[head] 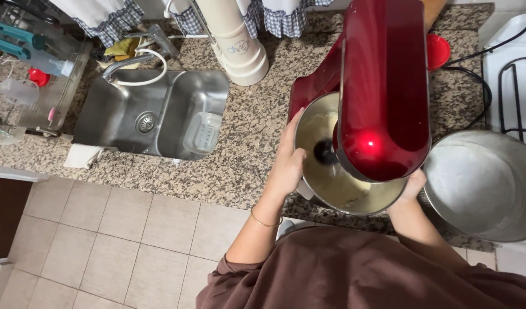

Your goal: Prepare ingredients and mix batter for a cake using a stand mixer.

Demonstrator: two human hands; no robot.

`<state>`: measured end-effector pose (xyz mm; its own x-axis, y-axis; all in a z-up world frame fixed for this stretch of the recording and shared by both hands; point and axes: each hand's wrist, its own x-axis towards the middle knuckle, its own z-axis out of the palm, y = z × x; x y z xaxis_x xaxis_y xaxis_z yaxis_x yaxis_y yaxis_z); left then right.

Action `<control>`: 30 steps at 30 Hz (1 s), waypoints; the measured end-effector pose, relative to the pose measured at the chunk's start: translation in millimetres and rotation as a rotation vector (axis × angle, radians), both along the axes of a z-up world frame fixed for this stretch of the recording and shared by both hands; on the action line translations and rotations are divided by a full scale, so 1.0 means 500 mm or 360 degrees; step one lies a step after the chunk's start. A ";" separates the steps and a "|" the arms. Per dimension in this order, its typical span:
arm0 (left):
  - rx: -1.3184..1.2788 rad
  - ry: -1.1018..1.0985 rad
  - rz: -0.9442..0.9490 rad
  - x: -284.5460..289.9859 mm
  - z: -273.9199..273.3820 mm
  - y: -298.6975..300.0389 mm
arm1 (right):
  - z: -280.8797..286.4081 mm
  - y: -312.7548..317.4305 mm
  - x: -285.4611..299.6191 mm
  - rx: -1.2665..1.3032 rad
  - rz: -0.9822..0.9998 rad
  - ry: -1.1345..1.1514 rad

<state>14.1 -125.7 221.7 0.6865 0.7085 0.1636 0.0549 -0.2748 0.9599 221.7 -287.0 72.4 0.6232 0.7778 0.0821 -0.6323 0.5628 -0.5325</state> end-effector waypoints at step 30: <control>0.0036 -0.0025 0.0006 0.002 -0.010 -0.002 | -0.019 -0.005 0.009 0.0030 0.0034 0.0035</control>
<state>15.2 -126.8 216.9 0.6810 0.7071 0.1901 0.0412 -0.2962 0.9542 226.2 -289.6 62.7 0.6085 0.7892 0.0831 -0.6556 0.5589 -0.5078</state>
